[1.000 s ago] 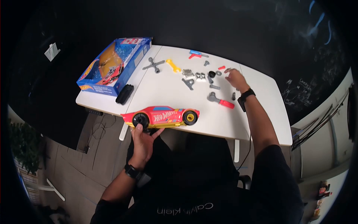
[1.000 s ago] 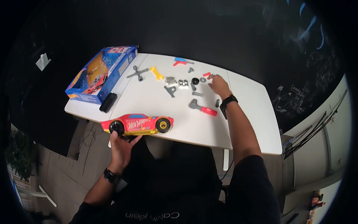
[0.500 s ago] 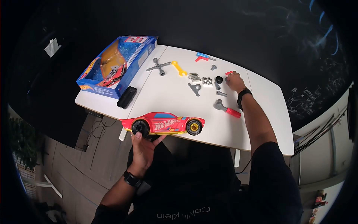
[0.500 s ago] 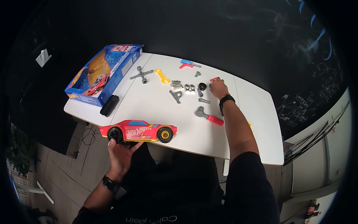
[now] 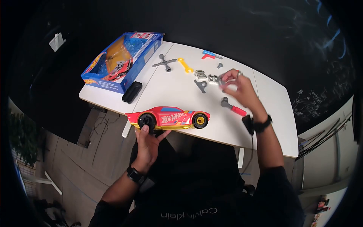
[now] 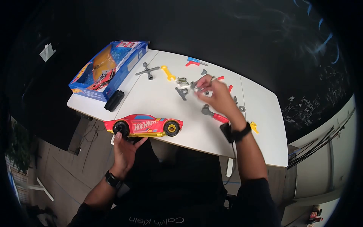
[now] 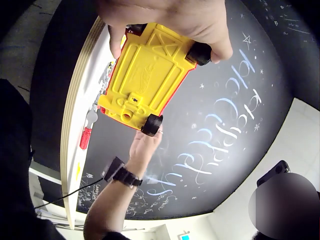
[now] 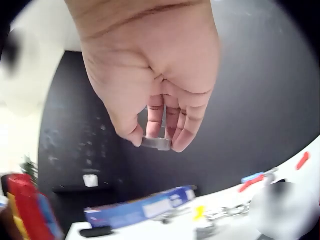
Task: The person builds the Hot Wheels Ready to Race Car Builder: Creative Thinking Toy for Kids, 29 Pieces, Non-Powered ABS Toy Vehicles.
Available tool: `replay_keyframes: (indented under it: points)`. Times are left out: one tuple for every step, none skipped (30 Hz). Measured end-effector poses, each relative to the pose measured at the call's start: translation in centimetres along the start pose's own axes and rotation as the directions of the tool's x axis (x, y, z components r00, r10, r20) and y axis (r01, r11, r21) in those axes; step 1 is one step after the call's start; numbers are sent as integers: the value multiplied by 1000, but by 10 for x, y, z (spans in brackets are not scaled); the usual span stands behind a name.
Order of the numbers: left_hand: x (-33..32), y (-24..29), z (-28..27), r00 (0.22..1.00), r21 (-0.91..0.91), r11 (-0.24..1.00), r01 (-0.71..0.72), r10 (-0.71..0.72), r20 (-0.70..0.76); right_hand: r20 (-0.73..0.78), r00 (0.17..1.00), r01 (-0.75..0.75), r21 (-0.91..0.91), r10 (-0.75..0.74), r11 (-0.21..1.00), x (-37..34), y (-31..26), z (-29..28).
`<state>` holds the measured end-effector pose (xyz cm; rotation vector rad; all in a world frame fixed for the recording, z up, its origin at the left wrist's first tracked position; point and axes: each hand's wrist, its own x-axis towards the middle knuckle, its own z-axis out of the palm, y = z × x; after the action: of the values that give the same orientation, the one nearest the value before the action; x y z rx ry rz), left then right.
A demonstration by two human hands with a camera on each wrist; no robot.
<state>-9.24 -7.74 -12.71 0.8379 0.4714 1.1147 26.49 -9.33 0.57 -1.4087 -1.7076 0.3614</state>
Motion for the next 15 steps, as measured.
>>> replay_keyframes:
  points:
    - [0,0,1,1000,6,1000,-4,4,-1,13,996,83,28,-83,996,-16,-28,11]
    - [0,1,2,1000,13,1000,-10,10,0,85,990,114,41,-117,993,-31,-45,18]
    - [0,1,1,1000,8,1000,-6,7,-17,152,981,122,-10,-120,992,-43,-61,25]
    - [0,0,1,1000,9,1000,-8,9,-16,184,977,126,-89,-108,988,-53,-76,32]
    - [0,0,0,1000,9,1000,-6,6,-20,180,978,126,-130,-102,983,-61,-85,40]
    - [0,-1,-1,1000,8,1000,-4,4,-24,175,980,126,-172,-96,977,-66,-92,47]
    - [0,-2,-2,1000,9,1000,-6,6,-22,174,980,128,-173,-98,977,-68,-93,52]
    - [1,-3,-3,1000,-55,998,-7,5,-24,143,983,141,-202,-113,969,-69,-90,57]
    - [1,-2,-3,1000,-119,993,-9,6,-25,113,985,154,-232,-131,960,-69,-89,60]
    - [0,-1,-1,1000,-120,993,-13,10,-23,111,985,158,-234,-135,959,-70,-88,61]
    - [-1,0,2,999,-68,998,-20,18,-36,124,984,156,-260,-128,953,-70,-87,62]
    - [-2,1,4,998,-16,1000,-25,25,-50,137,983,154,-286,-119,946,-70,-87,63]
    - [-2,0,2,998,-17,999,-28,27,-50,138,983,157,-287,-121,945,-71,-87,64]
    - [-1,-1,0,999,-19,999,-26,25,-44,132,982,167,-306,-132,937,-72,-87,65]
    - [-1,-2,-1,999,-21,1000,-23,22,-38,127,982,175,-325,-141,930,-73,-87,66]
